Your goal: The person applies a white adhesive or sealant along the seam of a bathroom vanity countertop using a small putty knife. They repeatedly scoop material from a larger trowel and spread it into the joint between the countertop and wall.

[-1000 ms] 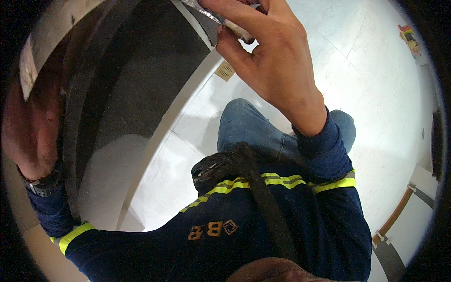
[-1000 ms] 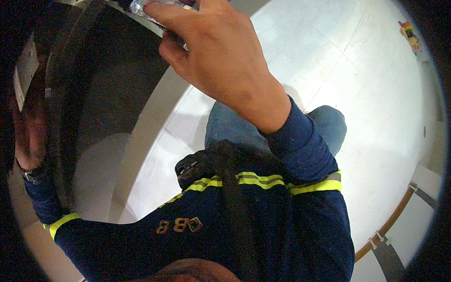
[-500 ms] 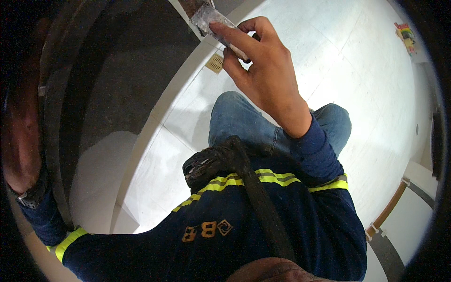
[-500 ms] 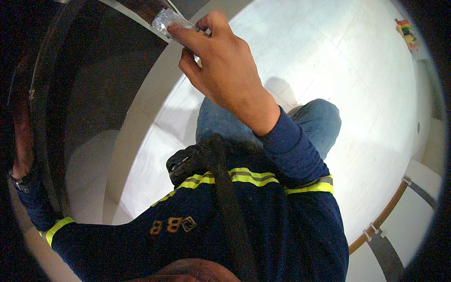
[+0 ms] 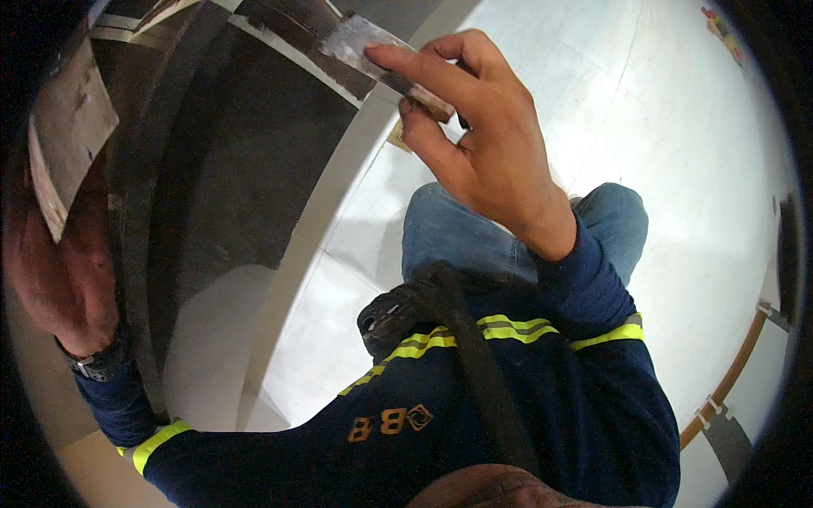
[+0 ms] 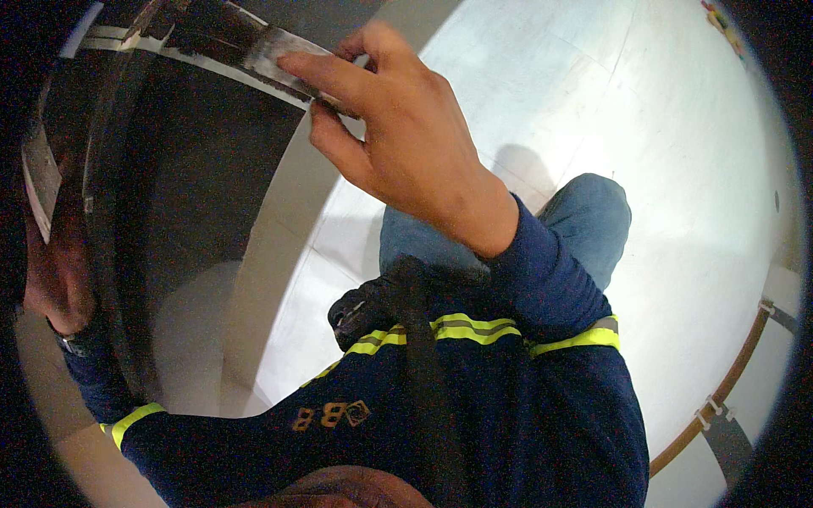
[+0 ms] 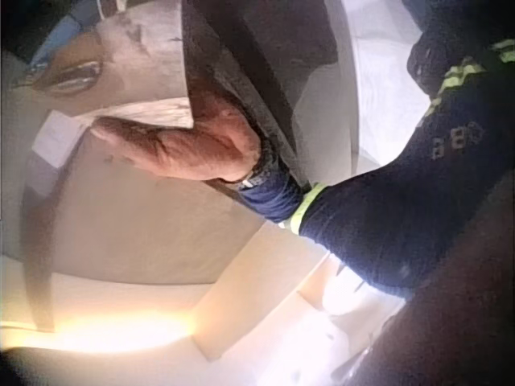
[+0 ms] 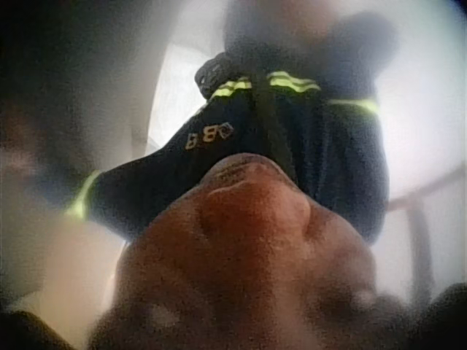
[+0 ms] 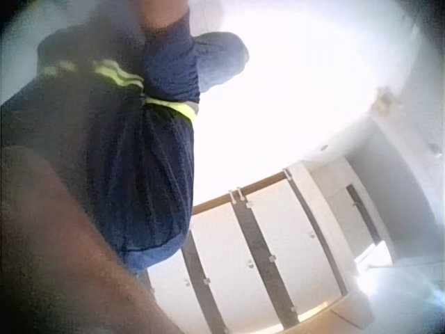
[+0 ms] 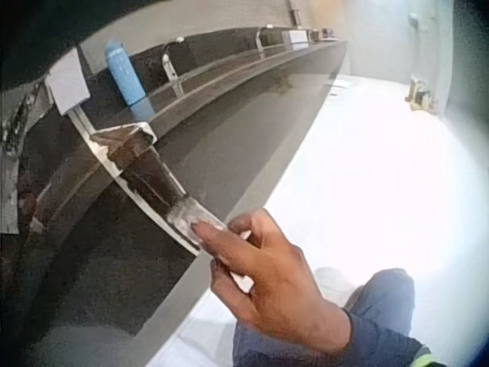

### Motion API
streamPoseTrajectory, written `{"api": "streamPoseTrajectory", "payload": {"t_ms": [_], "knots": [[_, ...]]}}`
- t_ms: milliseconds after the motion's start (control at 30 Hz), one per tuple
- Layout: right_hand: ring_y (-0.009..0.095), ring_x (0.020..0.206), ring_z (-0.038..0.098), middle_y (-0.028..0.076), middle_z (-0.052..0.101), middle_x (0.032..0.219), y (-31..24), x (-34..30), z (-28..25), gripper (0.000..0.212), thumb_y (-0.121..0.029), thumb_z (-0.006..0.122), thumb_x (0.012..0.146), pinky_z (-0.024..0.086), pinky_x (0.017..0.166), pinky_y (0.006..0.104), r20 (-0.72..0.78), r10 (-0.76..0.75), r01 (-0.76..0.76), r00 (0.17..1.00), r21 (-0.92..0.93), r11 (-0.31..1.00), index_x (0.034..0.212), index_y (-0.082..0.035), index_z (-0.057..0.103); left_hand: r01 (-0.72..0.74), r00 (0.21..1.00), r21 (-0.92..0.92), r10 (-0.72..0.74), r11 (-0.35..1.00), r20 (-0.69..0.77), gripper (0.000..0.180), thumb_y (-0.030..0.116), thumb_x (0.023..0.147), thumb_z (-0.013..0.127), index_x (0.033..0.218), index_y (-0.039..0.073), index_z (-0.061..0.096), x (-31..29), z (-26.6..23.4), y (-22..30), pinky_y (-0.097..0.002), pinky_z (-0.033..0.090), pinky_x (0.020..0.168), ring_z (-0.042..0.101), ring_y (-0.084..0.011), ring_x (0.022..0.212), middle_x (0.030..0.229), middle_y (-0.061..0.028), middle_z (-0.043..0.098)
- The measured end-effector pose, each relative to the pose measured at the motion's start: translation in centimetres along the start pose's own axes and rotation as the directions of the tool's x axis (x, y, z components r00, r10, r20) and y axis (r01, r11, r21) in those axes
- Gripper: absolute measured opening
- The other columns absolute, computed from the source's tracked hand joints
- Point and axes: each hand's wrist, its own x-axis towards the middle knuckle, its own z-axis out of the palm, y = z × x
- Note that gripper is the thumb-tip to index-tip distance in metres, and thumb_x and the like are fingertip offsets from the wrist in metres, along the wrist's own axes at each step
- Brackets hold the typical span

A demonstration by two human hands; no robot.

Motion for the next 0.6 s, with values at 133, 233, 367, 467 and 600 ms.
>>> {"api": "streamPoseTrajectory", "payload": {"t_ms": [133,233,367,467,600], "knots": [[0.022,0.084,0.061,0.013,0.057,0.098,-0.1,1.6,0.4,0.041,-0.004,0.064,0.087,0.054,0.066,0.031,-0.052,-0.088,0.09,0.995,0.037,0.995,0.127,-0.01,0.071,0.049,0.999,0.282,-0.045,0.958,-0.022,0.057,0.01,0.1,0.058,0.153,0.001,0.038,-0.6,0.4,1.5,-0.0365,0.035,0.117,0.046,-0.0268,0.139,0.152,-0.0166,0.046],[0.022,0.082,0.063,0.012,0.057,0.1,-0.5,2.6,0.7,0.042,-0.006,0.067,0.088,0.055,0.066,0.0309,-0.09,-0.144,0.15,0.985,0.061,0.987,0.128,-0.013,0.071,0.028,1.0,0.575,-0.027,0.818,-0.011,0.06,0.006,0.097,0.061,0.153,0.003,0.039,-0.6,0.7,2.3,-0.0349,0.041,0.113,0.052,-0.026,0.135,0.148,-0.0158,0.052],[0.032,0.078,0.065,0.018,0.055,0.103,-1.2,3.3,0.7,0.045,-0.005,0.068,0.086,0.054,0.067,0.0385,-0.084,-0.012,0.029,0.996,0.207,0.978,0.13,-0.01,0.066,0.139,0.99,0.471,-0.109,0.871,-0.091,0.057,0.002,0.097,0.061,0.151,0.005,0.041,-0.5,1.1,2.2,-0.0331,0.044,0.11,0.056,-0.0247,0.13,0.144,-0.0154,0.056],[0.033,0.077,0.065,0.02,0.055,0.103,-1.7,3.8,0.7,0.045,-0.006,0.068,0.086,0.053,0.067,0.0391,-0.086,-0.01,0.025,0.996,0.182,0.983,0.131,-0.009,0.064,0.246,0.965,0.088,-0.235,0.965,-0.117,0.056,0.0,0.098,0.059,0.151,0.005,0.042,-0.9,1.1,2.0,-0.032,0.044,0.11,0.056,-0.0236,0.13,0.144,-0.0145,0.056],[0.032,0.076,0.065,0.019,0.056,0.102,-1.8,4.3,1.0,0.047,-0.005,0.068,0.086,0.054,0.067,0.0378,-0.083,-0.017,0.034,0.996,0.201,0.979,0.132,-0.009,0.064,0.338,0.906,-0.289,-0.393,0.896,-0.158,0.057,-0.002,0.099,0.057,0.153,0.005,0.039,-1.3,0.6,1.9,-0.0326,0.043,0.112,0.054,-0.0234,0.133,0.148,-0.0149,0.053]]}}
